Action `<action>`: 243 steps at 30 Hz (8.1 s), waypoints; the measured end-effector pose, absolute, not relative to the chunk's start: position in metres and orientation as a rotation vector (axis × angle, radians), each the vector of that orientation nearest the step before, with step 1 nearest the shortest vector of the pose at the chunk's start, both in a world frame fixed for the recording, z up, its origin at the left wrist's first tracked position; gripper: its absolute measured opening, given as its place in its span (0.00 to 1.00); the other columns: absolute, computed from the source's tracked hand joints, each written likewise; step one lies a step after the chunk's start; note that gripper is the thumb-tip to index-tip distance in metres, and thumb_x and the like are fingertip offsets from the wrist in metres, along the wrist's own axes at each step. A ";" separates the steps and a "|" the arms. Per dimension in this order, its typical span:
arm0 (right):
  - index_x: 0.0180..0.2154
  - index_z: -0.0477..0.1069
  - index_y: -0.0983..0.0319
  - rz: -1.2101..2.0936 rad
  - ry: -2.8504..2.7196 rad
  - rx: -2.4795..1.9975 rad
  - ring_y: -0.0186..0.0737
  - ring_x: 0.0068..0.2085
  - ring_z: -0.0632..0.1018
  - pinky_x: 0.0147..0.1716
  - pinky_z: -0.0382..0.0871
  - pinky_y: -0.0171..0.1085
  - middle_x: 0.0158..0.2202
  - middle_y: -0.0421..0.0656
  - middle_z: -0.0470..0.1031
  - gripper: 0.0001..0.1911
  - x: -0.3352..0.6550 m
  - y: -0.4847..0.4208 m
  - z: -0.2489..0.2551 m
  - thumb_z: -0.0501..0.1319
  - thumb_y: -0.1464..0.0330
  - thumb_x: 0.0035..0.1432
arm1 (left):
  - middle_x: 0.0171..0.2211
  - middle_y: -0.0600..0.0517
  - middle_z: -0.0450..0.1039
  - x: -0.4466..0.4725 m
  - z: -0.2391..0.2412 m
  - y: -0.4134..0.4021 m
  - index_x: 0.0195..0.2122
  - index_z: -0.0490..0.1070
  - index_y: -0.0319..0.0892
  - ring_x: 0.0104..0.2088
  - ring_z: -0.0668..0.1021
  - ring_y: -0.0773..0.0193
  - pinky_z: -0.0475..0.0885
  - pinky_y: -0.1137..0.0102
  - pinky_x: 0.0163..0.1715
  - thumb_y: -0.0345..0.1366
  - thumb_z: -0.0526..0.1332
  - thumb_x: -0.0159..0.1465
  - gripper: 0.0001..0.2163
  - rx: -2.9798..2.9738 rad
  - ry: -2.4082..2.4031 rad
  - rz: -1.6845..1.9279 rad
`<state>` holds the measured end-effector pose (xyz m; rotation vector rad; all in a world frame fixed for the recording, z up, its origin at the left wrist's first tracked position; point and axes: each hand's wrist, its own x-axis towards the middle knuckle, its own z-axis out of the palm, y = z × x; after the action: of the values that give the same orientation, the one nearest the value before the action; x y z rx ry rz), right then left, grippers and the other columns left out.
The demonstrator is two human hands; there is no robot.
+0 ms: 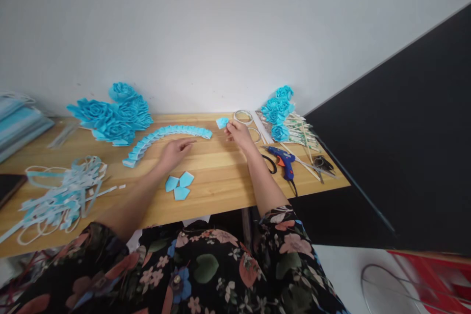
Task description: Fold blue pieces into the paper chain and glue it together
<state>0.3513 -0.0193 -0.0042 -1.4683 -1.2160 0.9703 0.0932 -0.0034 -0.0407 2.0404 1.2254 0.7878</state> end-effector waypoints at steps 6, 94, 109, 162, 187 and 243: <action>0.31 0.66 0.62 0.973 -1.382 -1.623 0.29 0.27 0.72 0.24 0.70 0.27 0.32 0.40 0.73 0.10 0.346 -0.019 -0.032 0.54 0.64 0.61 | 0.56 0.46 0.76 0.109 -0.021 0.003 0.60 0.71 0.50 0.53 0.78 0.50 0.71 0.60 0.51 0.34 0.51 0.67 0.22 2.522 1.273 0.330; 0.41 0.81 0.59 0.179 -1.923 -1.530 0.43 0.52 0.74 0.56 0.66 0.44 0.48 0.44 0.79 0.20 0.337 -0.002 -0.035 0.53 0.79 0.55 | 0.52 0.50 0.79 0.133 -0.029 0.010 0.56 0.75 0.54 0.51 0.80 0.53 0.73 0.63 0.48 0.35 0.50 0.69 0.20 2.581 1.414 0.202; 0.43 0.82 0.56 0.217 -2.053 -1.725 0.45 0.56 0.73 0.59 0.65 0.46 0.56 0.44 0.76 0.22 0.330 0.002 -0.040 0.53 0.80 0.60 | 0.53 0.51 0.78 0.133 -0.025 0.009 0.56 0.75 0.54 0.51 0.79 0.54 0.72 0.63 0.48 0.34 0.50 0.68 0.20 2.571 1.409 0.178; 0.40 0.80 0.59 0.210 -1.918 -1.591 0.44 0.55 0.73 0.59 0.65 0.46 0.52 0.44 0.78 0.23 0.336 0.002 -0.045 0.51 0.82 0.54 | 0.53 0.50 0.78 0.133 -0.026 0.008 0.57 0.75 0.54 0.51 0.79 0.53 0.73 0.63 0.48 0.35 0.50 0.68 0.21 2.547 1.422 0.214; 0.34 0.79 0.60 0.209 -1.909 -1.545 0.46 0.52 0.74 0.57 0.66 0.48 0.49 0.45 0.79 0.20 0.334 0.002 -0.048 0.51 0.82 0.53 | 0.55 0.51 0.77 0.133 -0.028 0.008 0.57 0.74 0.56 0.53 0.79 0.53 0.73 0.63 0.49 0.35 0.50 0.68 0.21 2.532 1.431 0.221; 0.45 0.75 0.60 0.593 -1.208 -1.548 0.42 0.41 0.80 0.42 0.74 0.41 0.43 0.46 0.81 0.17 0.308 -0.106 -0.053 0.61 0.60 0.54 | 0.39 0.47 0.82 0.124 -0.033 0.014 0.36 0.77 0.47 0.39 0.79 0.55 0.64 0.67 0.33 0.44 0.49 0.68 0.17 2.440 1.461 0.404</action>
<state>0.3084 -0.1061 -0.0529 -1.5484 -1.2080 0.5926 0.1245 0.0140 -0.0328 2.4399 1.4612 0.4039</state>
